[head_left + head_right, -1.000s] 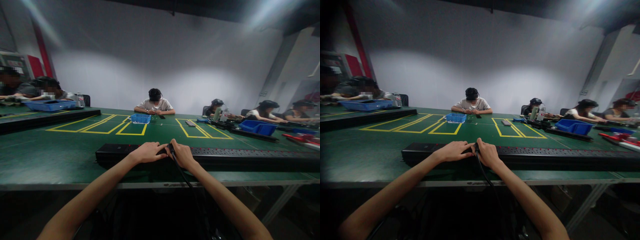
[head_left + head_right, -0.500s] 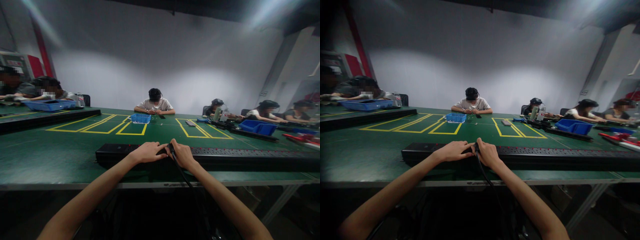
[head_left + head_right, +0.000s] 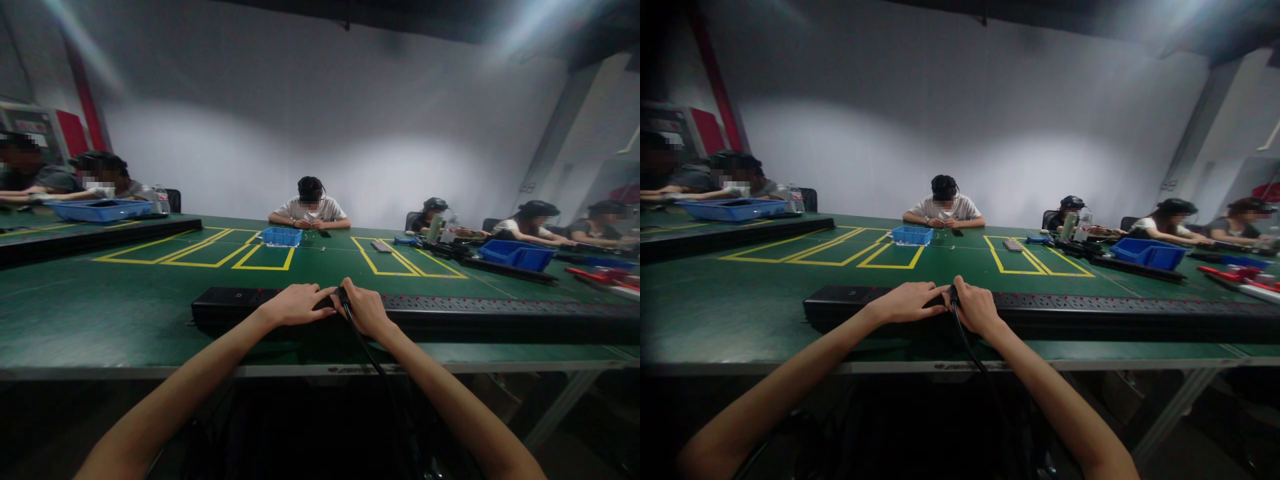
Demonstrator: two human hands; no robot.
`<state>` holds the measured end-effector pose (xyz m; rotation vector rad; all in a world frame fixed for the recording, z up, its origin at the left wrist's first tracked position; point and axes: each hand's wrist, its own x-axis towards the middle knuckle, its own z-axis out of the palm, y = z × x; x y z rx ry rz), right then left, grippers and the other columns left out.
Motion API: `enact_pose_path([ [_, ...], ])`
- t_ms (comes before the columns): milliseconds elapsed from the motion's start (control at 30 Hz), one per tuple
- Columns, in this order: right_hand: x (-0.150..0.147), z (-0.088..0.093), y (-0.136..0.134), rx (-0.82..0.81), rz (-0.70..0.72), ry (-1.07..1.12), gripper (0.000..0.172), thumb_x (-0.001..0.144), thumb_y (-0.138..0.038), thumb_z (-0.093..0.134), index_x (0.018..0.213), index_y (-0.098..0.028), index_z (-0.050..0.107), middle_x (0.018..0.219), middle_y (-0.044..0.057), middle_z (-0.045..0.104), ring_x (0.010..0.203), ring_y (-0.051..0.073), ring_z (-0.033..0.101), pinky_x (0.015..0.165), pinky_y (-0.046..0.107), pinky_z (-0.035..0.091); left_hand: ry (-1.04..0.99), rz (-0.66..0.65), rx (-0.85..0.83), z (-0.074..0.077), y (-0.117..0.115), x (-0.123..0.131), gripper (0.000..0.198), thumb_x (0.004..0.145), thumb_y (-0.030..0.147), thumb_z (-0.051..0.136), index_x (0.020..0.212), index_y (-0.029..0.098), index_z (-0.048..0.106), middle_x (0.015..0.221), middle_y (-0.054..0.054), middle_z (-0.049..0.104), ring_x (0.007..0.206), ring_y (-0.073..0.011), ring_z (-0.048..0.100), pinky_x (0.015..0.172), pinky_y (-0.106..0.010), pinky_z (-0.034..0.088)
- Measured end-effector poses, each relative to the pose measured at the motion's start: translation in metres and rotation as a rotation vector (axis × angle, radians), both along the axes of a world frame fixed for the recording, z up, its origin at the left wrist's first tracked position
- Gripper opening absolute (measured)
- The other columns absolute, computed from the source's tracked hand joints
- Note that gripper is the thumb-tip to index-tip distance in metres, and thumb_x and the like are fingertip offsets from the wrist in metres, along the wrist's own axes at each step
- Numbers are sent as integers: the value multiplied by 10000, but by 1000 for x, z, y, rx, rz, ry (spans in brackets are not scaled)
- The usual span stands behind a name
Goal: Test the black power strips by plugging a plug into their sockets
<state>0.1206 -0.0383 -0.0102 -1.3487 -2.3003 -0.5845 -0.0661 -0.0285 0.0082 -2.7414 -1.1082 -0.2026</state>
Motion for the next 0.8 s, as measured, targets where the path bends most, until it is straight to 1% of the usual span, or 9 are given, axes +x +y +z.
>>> enact_pose_path([
  [167,1,3,-1,-13,-11,-33,233,886,-388,362,990,-185,413,751,53,650,651,176,608,510,224,262,1,1,-10,0,1,0,520,876,545,321,1205,159,434,991,-80,567,861,-197,561,759,-396,434],
  [300,3,10,5,-9,-17,-53,276,859,-445,398,989,-206,443,673,39,648,585,189,602,499,234,246,2,14,-11,-1,2,-1,514,873,543,334,1210,167,428,994,-77,566,856,-198,561,754,-400,437],
  [400,2,17,15,14,-56,-16,274,860,-466,382,922,-219,484,634,32,642,564,193,599,504,234,242,2,25,-14,-1,3,-1,554,865,570,315,1246,176,400,1015,-84,566,876,-206,560,769,-406,426],
  [467,3,22,19,39,-102,36,293,889,-445,320,904,-213,498,622,34,637,560,191,596,505,233,241,-3,33,-19,-1,2,-1,600,856,602,276,1278,186,373,1023,-90,572,898,-221,562,775,-399,417],
  [567,7,31,12,85,-139,100,370,926,-381,195,989,-170,492,656,63,640,587,190,593,517,240,254,-31,49,-31,-2,3,-1,681,835,649,211,1350,206,264,1089,-107,572,989,-258,544,806,-374,392],
  [633,10,38,0,94,-76,83,379,922,-379,203,1009,-160,499,715,70,648,643,180,596,556,244,281,-60,67,-50,-3,4,-1,756,812,679,210,1385,187,158,1177,-126,540,1060,-278,513,831,-356,373],
  [700,12,45,-12,73,41,21,342,895,-410,280,960,-187,532,766,48,652,699,161,594,610,239,300,-83,85,-80,-2,7,-3,840,778,711,253,1394,166,82,1255,-143,489,1103,-286,487,839,-341,365],
  [767,9,51,-19,43,129,-30,323,877,-425,317,927,-202,546,797,32,651,716,146,587,633,233,302,-92,104,-118,-1,10,-9,902,730,741,320,1394,184,70,1268,-138,483,1099,-293,492,826,-335,371],
  [800,6,53,-19,33,146,-40,329,880,-424,308,940,-200,541,814,34,649,716,145,585,627,233,299,-91,116,-138,0,12,-14,917,702,753,355,1389,200,102,1246,-130,506,1079,-297,507,813,-335,377],
])
